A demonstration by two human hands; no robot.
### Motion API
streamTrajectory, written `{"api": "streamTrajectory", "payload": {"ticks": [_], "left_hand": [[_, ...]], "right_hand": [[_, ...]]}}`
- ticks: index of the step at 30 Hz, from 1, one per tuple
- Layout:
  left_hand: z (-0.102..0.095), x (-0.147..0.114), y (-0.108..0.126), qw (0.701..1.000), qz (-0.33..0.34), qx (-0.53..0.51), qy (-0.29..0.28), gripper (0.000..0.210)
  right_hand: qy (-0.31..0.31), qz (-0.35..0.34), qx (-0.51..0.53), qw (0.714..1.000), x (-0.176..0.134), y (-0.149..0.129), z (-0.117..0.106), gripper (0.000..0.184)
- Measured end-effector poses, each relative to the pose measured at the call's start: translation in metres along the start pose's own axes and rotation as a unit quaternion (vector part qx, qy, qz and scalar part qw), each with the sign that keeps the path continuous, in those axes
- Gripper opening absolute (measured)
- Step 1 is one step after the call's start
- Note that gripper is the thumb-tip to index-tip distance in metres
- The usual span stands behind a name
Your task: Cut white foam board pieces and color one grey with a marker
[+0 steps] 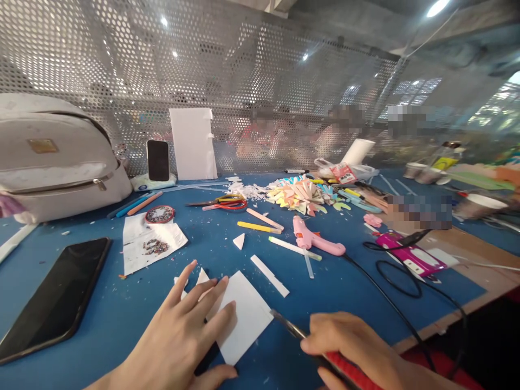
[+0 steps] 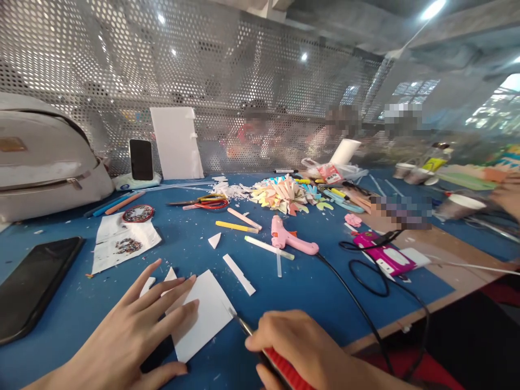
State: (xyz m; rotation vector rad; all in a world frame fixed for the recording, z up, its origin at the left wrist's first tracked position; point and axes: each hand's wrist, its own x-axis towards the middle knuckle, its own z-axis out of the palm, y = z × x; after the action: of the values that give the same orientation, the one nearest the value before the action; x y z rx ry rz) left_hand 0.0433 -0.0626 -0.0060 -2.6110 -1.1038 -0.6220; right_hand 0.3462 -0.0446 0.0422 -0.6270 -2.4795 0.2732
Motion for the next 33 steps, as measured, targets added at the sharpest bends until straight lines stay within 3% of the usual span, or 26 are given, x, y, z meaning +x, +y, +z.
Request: {"api": "streamTrajectory", "payload": {"ticks": [5,10,15,21,33], "left_hand": [[0.005,-0.003,-0.001,1.0,0.004,-0.003,0.014,0.054],[0.01,-0.005,-0.002,1.0,-0.008,-0.01,0.026,0.059],[0.01,-0.005,-0.003,1.0,-0.001,-0.003,0.02,0.058],[0.012,-0.003,-0.003,1.0,-0.003,0.001,0.025,0.058],[0.003,-0.003,0.001,1.0,-0.022,-0.017,0.009,0.051]], "right_hand": [[-0.035,0.036,0.073,0.996,0.036,0.022,0.016,0.018],[-0.092,0.07,0.131,0.985,0.063,0.034,0.036,0.016],[-0.083,0.024,0.118,0.989,0.07,0.036,0.043,0.016],[-0.065,-0.04,0.07,0.995,0.069,0.032,0.042,0.017],[0.036,-0.019,0.059,0.997,0.021,0.005,0.034,0.034]]}}
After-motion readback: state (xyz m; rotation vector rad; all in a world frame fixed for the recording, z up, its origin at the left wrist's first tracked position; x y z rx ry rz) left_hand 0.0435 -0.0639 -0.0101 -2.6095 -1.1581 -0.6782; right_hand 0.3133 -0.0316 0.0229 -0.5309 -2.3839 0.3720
